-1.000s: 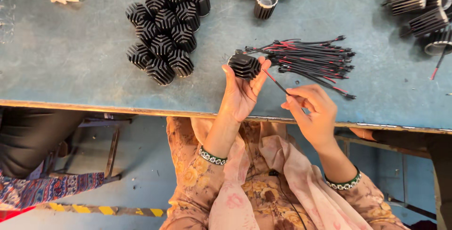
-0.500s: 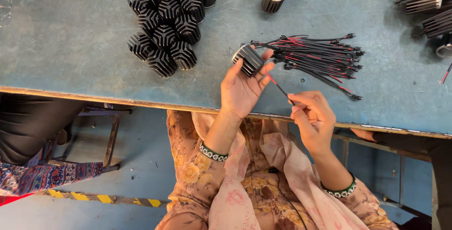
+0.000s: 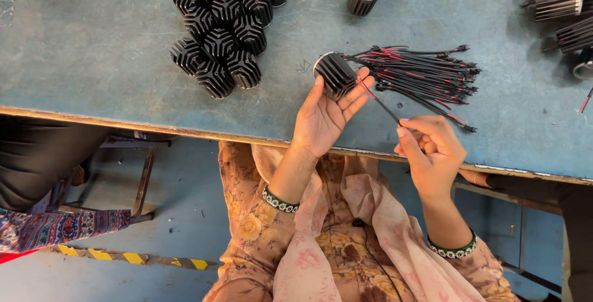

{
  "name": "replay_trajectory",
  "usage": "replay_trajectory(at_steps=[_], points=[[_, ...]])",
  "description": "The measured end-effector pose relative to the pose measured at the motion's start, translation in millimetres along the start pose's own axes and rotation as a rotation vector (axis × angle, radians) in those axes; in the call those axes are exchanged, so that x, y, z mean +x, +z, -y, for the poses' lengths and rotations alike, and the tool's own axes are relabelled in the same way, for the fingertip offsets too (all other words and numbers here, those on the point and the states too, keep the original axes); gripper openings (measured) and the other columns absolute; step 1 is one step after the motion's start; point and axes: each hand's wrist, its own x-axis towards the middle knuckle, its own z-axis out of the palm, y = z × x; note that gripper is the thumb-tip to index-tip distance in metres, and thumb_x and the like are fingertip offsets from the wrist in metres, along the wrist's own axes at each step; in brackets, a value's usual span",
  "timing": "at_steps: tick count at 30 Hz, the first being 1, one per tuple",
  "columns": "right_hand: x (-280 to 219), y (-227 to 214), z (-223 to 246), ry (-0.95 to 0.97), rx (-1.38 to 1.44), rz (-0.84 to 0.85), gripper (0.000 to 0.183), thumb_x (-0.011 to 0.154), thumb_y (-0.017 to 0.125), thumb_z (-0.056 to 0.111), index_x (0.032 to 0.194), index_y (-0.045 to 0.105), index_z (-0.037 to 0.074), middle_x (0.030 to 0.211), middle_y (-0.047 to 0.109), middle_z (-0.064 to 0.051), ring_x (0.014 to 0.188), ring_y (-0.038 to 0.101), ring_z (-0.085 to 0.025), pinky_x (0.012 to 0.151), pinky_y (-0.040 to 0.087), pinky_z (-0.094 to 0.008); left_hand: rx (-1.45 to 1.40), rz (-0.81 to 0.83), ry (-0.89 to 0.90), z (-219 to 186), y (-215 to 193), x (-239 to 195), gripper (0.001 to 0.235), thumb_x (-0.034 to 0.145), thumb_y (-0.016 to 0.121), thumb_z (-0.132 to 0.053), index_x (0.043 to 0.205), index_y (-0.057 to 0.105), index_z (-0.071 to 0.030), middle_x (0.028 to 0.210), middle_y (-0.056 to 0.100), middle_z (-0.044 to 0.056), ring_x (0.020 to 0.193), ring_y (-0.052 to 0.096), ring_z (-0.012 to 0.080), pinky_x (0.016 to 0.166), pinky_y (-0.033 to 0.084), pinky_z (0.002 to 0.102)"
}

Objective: The person is assembling electronic components by inserting wires into heat sinks with a thin probe tool and organizing the completed units on a factory assembly table.

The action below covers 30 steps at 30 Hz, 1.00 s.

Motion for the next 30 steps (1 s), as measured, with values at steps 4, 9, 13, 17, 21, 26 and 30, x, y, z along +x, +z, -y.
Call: replay_trajectory(at_steps=[4,9,13,17,21,26,30], points=[[-0.8,0.5,5.2,-0.075,-0.102,0.017,0.012,0.098,0.07,-0.009,0.109,0.07,-0.005,0.11,0.063,-0.009,0.074,0.065,-0.01,0.061,0.049,-0.02,0.002,0.015,-0.005,0.0,1.0,-0.9,0.056,0.113,0.042,-0.039,0.154,0.037,-0.001,0.157,0.044,0.026,0.148,0.044,0.0375,0.123,0.041,0.045],[3.0,3.0,9.5,-0.177,-0.203,0.024,0.014,0.098,0.072,-0.009,0.111,0.071,-0.004,0.109,0.063,-0.01,0.078,0.065,-0.01,0.066,0.053,-0.021,0.024,0.014,-0.008,0.2,3.3,-2.6,0.057,0.113,0.043,-0.039,0.155,0.036,-0.001,0.158,0.043,0.027,0.149,0.043,0.0375,0.124,0.04,0.045],[2.2,0.4,11.9,-0.21,-0.261,0.012,0.016,0.096,0.074,-0.01,0.11,0.072,-0.002,0.105,0.064,-0.01,0.076,0.065,-0.009,0.064,0.05,-0.021,0.046,0.018,-0.002,0.2,3.8,-2.5,0.057,0.113,0.043,-0.039,0.155,0.036,-0.001,0.158,0.043,0.026,0.149,0.043,0.0372,0.125,0.04,0.045],[0.4,-4.3,10.7,-0.307,-0.372,-0.042,0.021,0.095,0.078,-0.008,0.113,0.072,0.001,0.106,0.065,-0.01,0.072,0.061,-0.01,0.063,0.047,-0.021,0.049,0.008,-0.005,0.3,2.8,-2.5,0.059,0.114,0.039,-0.042,0.154,0.038,0.001,0.159,0.043,0.026,0.149,0.044,0.036,0.123,0.041,0.045],[0.1,-5.0,6.5,-0.338,-0.39,-0.064,0.025,0.096,0.08,-0.006,0.119,0.071,0.002,0.108,0.064,-0.01,0.077,0.06,-0.012,0.068,0.049,-0.022,0.051,0.007,-0.018,2.4,0.0,-2.5,0.064,0.113,0.033,-0.049,0.154,0.039,-0.001,0.158,0.044,0.025,0.146,0.046,0.0351,0.12,0.043,0.045],[-1.7,-5.2,3.6,-0.305,-0.364,-0.043,0.026,0.097,0.079,-0.006,0.12,0.071,0.002,0.11,0.062,-0.009,0.079,0.061,-0.011,0.069,0.049,-0.022,-0.021,0.004,-0.044,3.0,-9.3,-1.3,0.071,0.112,0.032,-0.056,0.154,0.041,0.0,0.158,0.045,0.025,0.145,0.048,0.0339,0.118,0.046,0.043],[-1.1,-4.9,2.2,-0.3,-0.372,-0.035,0.026,0.097,0.08,-0.006,0.12,0.072,0.002,0.109,0.062,-0.009,0.077,0.058,-0.011,0.068,0.046,-0.021,-0.047,0.0,-0.041,2.2,-12.0,-0.1,0.069,0.112,0.032,-0.057,0.153,0.041,-0.002,0.157,0.045,0.026,0.145,0.048,0.0342,0.118,0.047,0.043]])
